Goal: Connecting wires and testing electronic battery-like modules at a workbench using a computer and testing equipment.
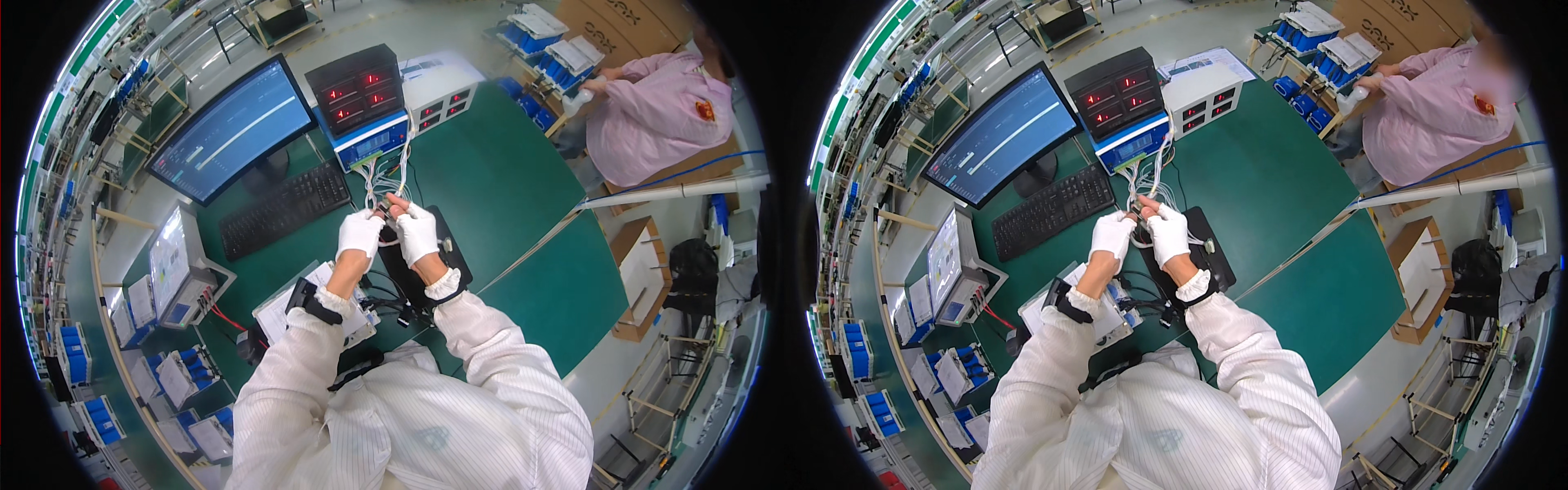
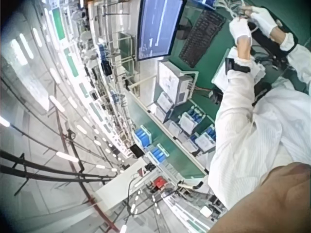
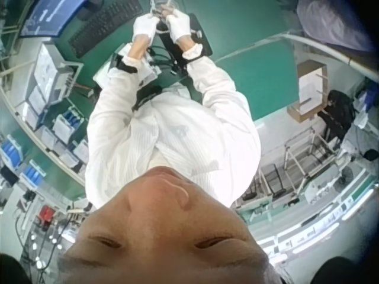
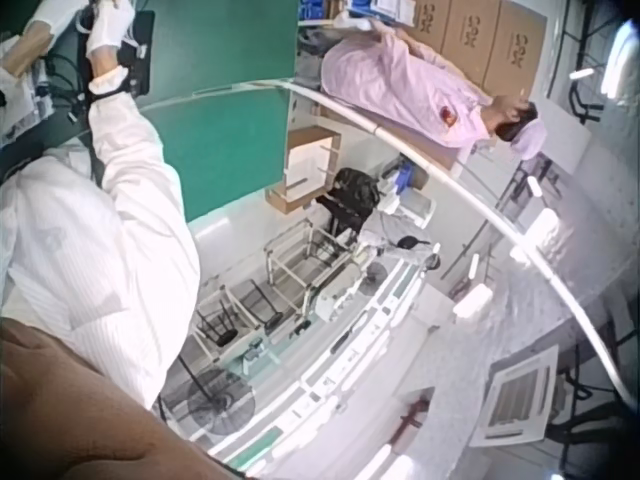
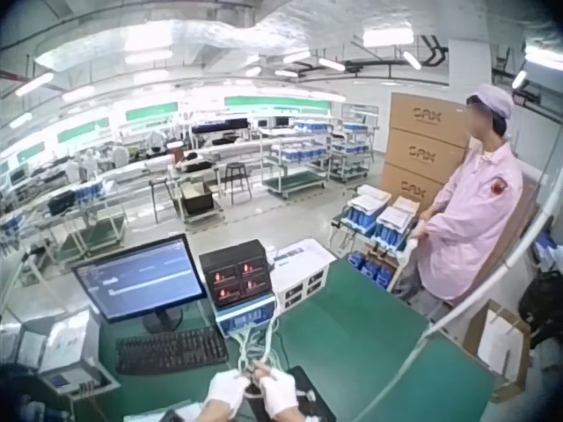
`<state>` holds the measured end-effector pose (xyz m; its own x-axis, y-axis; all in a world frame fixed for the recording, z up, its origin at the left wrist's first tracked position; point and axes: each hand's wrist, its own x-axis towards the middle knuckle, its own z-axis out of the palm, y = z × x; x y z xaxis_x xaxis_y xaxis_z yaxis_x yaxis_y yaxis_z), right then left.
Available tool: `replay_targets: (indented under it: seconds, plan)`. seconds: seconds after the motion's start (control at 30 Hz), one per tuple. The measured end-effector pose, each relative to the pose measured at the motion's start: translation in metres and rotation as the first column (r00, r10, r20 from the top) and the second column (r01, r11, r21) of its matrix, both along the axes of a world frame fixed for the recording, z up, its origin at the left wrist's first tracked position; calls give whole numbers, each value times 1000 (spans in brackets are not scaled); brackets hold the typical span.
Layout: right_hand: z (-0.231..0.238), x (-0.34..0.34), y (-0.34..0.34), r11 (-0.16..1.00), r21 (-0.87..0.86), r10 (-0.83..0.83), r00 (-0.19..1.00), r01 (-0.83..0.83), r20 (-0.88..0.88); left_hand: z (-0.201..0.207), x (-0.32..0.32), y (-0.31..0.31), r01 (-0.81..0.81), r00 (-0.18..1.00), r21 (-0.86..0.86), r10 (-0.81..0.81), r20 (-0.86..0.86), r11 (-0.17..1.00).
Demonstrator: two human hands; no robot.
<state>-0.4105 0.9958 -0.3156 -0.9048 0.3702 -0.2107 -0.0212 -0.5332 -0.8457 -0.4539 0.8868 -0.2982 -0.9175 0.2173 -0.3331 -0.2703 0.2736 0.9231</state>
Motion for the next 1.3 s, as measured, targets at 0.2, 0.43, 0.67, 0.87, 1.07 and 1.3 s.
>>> replay_targets:
  seconds: [0.2,0.43,0.67,0.87,1.07,1.3]
  plan:
    - [-16,-7,28,968,-99,224,971,-232,-83,4,-1,-11,20,978,-61,-32,-205,998]
    - [-74,41,75,34,767,-375,703,-641,604,4,106,-16,290,589,-891,-799,-122,349]
    - [-102,58,86,9,830,-317,786,-558,531,-17,76,-22,637,705,-536,-700,115,554]
    - [-99,51,91,279,922,-392,845,-267,363,52,43,-29,123,934,398,-242,263,909]
    - [-56,55,76,671,-739,226,966,-59,128,58,65,-19,343,927,-128,-358,-114,931]
    - [5,77,30,902,-371,248,968,-222,23,55,76,-14,360,899,-420,-430,-81,833]
